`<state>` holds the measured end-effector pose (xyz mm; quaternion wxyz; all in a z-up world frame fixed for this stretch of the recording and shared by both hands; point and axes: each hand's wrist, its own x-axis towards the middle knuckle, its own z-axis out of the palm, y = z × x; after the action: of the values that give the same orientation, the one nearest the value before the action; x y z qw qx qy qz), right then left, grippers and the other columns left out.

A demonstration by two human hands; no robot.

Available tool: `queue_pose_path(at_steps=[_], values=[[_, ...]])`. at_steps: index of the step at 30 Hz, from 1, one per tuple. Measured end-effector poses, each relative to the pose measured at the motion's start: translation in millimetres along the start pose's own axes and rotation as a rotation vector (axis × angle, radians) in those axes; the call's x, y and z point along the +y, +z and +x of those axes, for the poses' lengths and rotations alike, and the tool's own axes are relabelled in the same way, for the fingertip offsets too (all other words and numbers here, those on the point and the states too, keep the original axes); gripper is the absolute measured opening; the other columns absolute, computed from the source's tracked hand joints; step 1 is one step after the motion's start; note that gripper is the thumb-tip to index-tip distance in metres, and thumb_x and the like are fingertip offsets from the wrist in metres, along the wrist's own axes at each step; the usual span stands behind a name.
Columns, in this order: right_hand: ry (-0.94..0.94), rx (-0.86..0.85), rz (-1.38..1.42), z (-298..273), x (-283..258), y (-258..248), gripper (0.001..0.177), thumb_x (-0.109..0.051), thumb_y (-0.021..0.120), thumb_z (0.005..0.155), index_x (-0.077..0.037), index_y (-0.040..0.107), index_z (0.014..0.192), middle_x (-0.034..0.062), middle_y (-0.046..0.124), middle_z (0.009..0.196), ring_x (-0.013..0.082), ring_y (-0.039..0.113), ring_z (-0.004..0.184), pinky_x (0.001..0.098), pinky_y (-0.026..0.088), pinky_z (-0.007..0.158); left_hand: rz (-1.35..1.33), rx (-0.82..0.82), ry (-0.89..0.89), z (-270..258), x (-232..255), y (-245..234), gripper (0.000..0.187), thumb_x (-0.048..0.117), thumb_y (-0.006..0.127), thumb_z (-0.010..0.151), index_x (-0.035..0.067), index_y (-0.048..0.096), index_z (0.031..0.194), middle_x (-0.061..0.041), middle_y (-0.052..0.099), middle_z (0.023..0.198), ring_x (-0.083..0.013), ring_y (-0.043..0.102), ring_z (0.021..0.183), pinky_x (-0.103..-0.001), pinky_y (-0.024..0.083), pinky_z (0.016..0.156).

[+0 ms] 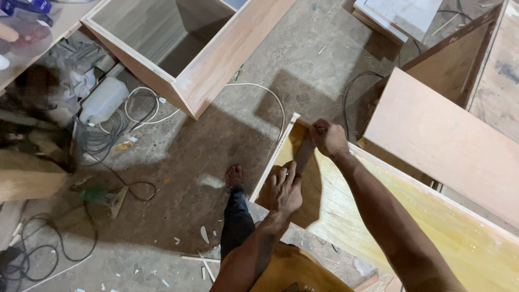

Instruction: The person measures and marks a wooden board with a square and a pencil, applies glue from a bottle to a wooden strip, and attaches the strip to the board.

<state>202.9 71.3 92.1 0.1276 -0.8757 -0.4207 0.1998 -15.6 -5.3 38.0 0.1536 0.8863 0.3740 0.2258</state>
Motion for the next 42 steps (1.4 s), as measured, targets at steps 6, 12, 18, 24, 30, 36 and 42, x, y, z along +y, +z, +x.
queue_pose_path(at_steps=[6, 12, 18, 24, 30, 36, 42], values=[[-0.051, -0.073, -0.153, -8, -18, -4, 0.032, -0.044, 0.059, 0.091, -0.024, 0.076, 0.108, 0.0199, 0.077, 0.09, 0.0449, 0.074, 0.095, 0.0563, 0.06, 0.086, -0.006, 0.021, 0.001, 0, 0, -3, 0.035, 0.017, 0.06, 0.083, 0.009, 0.074, 0.114, -0.016, 0.053, 0.147, -0.0345, 0.051, 0.118, -0.047, 0.04, 0.082], [-0.265, -0.21, -0.125, -67, -18, 17, 0.021, -0.033, 0.062, 0.087, -0.014, 0.071, 0.088, 0.0184, 0.076, 0.081, 0.0448, 0.075, 0.082, 0.0544, 0.06, 0.074, 0.01, -0.057, -0.024, 3, 3, -17, 0.037, 0.015, 0.058, 0.084, 0.013, 0.071, 0.119, -0.012, 0.06, 0.136, -0.0316, 0.05, 0.119, -0.047, 0.038, 0.083], [-0.42, -0.212, -0.17, -32, 15, 20, 0.031, -0.018, 0.064, 0.078, -0.005, 0.074, 0.104, 0.0238, 0.074, 0.106, 0.0519, 0.07, 0.099, 0.0602, 0.061, 0.088, -0.027, 0.073, -0.008, 3, 2, -16, 0.025, 0.016, 0.062, 0.084, 0.01, 0.075, 0.105, -0.014, 0.061, 0.141, -0.0321, 0.054, 0.115, -0.045, 0.041, 0.081], [0.036, -0.187, 0.082, -30, -20, -9, 0.031, -0.036, 0.063, 0.088, -0.033, 0.074, 0.117, 0.0093, 0.075, 0.115, 0.0409, 0.066, 0.117, 0.052, 0.053, 0.107, -0.021, 0.17, 0.052, -1, -4, -8, 0.024, 0.016, 0.063, 0.084, 0.012, 0.076, 0.104, -0.013, 0.062, 0.14, -0.0313, 0.056, 0.113, -0.045, 0.042, 0.082], [-0.142, -0.358, -0.048, -65, -12, 21, 0.025, -0.027, 0.071, 0.073, -0.022, 0.074, 0.097, 0.0071, 0.077, 0.095, 0.0371, 0.074, 0.099, 0.0502, 0.062, 0.087, 0.052, 0.085, 0.007, -3, -5, -9, 0.026, 0.022, 0.06, 0.086, 0.018, 0.075, 0.106, -0.008, 0.059, 0.138, -0.0283, 0.052, 0.116, -0.044, 0.04, 0.08], [-0.159, -0.105, -0.059, -3, 18, 17, 0.03, -0.032, 0.055, 0.076, -0.017, 0.073, 0.095, 0.0081, 0.077, 0.091, 0.0398, 0.074, 0.089, 0.0584, 0.06, 0.08, -0.026, 0.052, -0.006, 0, 0, -21, 0.025, 0.019, 0.063, 0.086, 0.012, 0.076, 0.107, -0.012, 0.056, 0.139, -0.0316, 0.052, 0.116, -0.044, 0.04, 0.083], [-0.036, -0.087, -0.071, 7, -18, -14, 0.031, -0.044, 0.061, 0.086, -0.02, 0.076, 0.099, 0.0165, 0.077, 0.094, 0.0445, 0.072, 0.097, 0.0556, 0.059, 0.088, 0.014, 0.082, 0.023, -2, -5, -11, 0.03, 0.021, 0.06, 0.085, 0.015, 0.077, 0.11, -0.015, 0.058, 0.138, -0.0336, 0.056, 0.114, -0.044, 0.04, 0.076]])
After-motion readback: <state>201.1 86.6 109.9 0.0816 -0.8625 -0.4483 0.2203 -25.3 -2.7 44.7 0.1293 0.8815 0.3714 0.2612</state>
